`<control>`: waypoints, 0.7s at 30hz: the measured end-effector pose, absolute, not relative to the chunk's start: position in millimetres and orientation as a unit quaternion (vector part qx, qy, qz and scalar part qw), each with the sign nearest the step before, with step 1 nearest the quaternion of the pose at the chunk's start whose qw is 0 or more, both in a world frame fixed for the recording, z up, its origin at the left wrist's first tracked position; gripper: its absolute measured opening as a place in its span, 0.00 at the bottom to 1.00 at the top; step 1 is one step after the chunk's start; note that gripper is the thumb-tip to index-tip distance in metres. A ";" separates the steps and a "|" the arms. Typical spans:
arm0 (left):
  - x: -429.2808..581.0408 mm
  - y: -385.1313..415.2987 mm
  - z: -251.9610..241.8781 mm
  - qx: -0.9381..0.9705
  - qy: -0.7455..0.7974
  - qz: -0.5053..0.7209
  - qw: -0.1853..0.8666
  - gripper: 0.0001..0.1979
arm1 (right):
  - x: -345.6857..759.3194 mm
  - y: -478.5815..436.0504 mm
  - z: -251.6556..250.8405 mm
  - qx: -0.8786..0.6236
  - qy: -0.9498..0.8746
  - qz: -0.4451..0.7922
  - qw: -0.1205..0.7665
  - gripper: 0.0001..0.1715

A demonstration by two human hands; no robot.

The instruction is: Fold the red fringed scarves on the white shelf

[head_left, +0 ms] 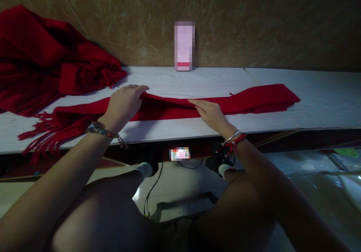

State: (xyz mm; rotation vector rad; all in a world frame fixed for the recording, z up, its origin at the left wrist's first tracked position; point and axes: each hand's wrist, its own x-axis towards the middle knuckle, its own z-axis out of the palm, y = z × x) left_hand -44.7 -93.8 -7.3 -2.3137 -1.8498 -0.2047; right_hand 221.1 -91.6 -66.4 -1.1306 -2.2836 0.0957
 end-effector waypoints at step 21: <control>-77.9 -82.8 -19.5 -0.820 -0.560 0.082 0.091 0.19 | 226.4 -96.6 -64.4 -0.372 -0.899 -0.028 0.231 0.19</control>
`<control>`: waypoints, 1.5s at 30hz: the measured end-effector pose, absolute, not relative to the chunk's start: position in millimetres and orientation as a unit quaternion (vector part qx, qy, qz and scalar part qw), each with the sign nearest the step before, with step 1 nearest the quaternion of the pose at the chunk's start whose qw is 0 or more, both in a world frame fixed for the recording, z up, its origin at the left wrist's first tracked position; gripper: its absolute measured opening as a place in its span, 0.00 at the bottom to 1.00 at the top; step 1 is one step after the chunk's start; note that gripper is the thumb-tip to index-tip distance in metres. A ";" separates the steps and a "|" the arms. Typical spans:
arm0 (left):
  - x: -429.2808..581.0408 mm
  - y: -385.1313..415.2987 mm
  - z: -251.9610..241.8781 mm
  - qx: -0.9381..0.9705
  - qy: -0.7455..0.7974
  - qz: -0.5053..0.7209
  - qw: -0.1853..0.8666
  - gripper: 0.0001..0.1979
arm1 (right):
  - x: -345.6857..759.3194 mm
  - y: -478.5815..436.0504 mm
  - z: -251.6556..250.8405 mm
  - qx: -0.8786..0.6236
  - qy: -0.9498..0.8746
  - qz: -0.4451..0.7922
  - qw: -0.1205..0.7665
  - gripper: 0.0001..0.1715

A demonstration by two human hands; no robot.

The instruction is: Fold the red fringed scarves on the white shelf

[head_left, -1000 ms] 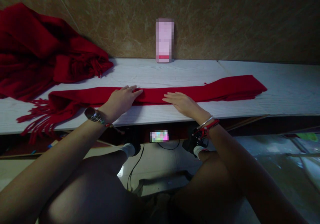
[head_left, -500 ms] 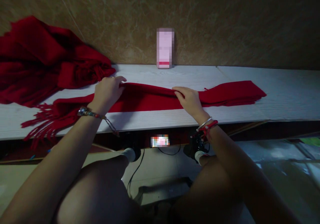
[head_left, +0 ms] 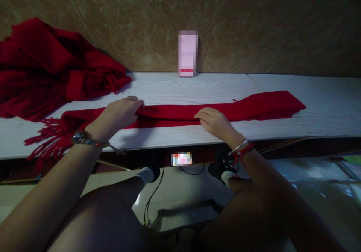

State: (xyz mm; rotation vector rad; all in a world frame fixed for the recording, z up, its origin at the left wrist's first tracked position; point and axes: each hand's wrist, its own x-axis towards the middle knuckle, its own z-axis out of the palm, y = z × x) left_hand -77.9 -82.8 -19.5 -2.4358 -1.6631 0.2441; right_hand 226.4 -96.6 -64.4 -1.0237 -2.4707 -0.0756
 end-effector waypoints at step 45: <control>-30.0 -95.6 -22.3 -0.894 -0.445 -0.027 -0.039 0.25 | 229.8 -101.7 -64.3 -0.353 -0.905 0.033 0.237 0.14</control>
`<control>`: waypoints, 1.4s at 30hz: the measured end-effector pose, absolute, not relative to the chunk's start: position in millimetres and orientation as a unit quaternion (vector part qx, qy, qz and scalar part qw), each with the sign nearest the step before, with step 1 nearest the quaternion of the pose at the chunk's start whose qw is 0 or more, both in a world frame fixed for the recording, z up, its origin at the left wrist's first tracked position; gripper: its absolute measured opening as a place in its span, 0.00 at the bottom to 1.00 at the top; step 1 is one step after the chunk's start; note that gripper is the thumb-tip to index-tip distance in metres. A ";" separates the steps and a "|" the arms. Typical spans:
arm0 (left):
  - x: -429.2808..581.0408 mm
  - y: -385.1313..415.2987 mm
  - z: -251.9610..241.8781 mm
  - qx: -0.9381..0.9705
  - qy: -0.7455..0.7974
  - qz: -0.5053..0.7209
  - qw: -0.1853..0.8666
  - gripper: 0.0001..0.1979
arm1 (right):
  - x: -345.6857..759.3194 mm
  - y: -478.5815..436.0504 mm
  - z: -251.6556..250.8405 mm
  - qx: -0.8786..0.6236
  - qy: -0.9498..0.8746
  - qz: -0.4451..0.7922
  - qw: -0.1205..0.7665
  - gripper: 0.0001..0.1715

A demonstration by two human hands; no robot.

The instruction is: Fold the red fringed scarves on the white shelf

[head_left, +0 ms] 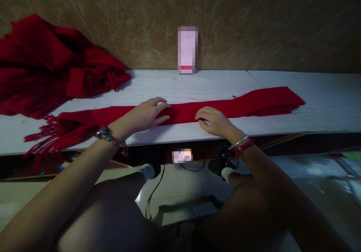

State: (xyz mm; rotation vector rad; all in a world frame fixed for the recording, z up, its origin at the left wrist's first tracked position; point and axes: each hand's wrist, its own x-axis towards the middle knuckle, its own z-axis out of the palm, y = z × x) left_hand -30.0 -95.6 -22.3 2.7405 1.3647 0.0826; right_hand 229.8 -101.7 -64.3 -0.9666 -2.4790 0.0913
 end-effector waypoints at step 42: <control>49.0 -112.2 -31.2 0.890 0.440 -0.091 0.074 0.32 | 272.4 -99.2 -59.7 -0.642 -0.752 -0.006 0.148 0.32</control>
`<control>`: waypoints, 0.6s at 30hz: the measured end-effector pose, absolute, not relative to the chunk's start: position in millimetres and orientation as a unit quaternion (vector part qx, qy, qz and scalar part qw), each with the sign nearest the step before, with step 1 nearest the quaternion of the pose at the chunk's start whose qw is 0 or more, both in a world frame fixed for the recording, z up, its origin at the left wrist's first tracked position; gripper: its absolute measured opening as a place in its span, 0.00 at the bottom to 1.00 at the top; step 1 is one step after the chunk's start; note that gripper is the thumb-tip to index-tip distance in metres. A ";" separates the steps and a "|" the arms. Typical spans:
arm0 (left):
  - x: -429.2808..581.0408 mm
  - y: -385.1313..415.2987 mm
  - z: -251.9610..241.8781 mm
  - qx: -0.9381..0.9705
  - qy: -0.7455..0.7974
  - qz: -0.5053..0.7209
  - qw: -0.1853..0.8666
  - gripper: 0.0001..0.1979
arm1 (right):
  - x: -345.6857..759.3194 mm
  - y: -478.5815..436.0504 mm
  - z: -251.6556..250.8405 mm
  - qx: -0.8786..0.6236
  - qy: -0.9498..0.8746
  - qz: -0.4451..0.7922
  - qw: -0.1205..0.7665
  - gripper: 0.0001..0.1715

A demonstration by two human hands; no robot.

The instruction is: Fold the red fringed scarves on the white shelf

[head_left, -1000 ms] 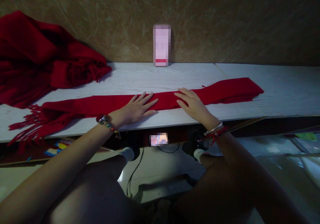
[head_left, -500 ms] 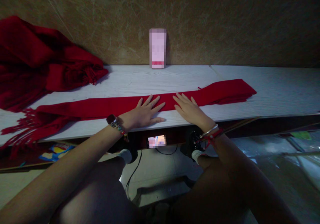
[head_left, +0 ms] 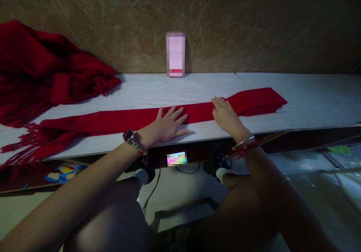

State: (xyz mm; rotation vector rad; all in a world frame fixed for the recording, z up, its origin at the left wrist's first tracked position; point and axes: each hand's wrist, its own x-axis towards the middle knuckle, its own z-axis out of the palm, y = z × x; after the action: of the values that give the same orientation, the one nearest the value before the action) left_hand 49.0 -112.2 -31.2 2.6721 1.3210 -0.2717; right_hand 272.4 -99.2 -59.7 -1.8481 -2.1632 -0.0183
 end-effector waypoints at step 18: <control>57.5 -103.3 -46.4 0.866 0.490 -0.067 0.078 0.31 | 284.2 -96.8 -66.7 -0.651 -0.755 0.008 0.081 0.32</control>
State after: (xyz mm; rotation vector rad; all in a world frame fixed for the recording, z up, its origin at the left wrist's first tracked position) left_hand 57.5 -103.3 -46.4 2.5919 1.4659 -0.2007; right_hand 284.2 -96.8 -66.7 -1.9450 -2.2572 0.0243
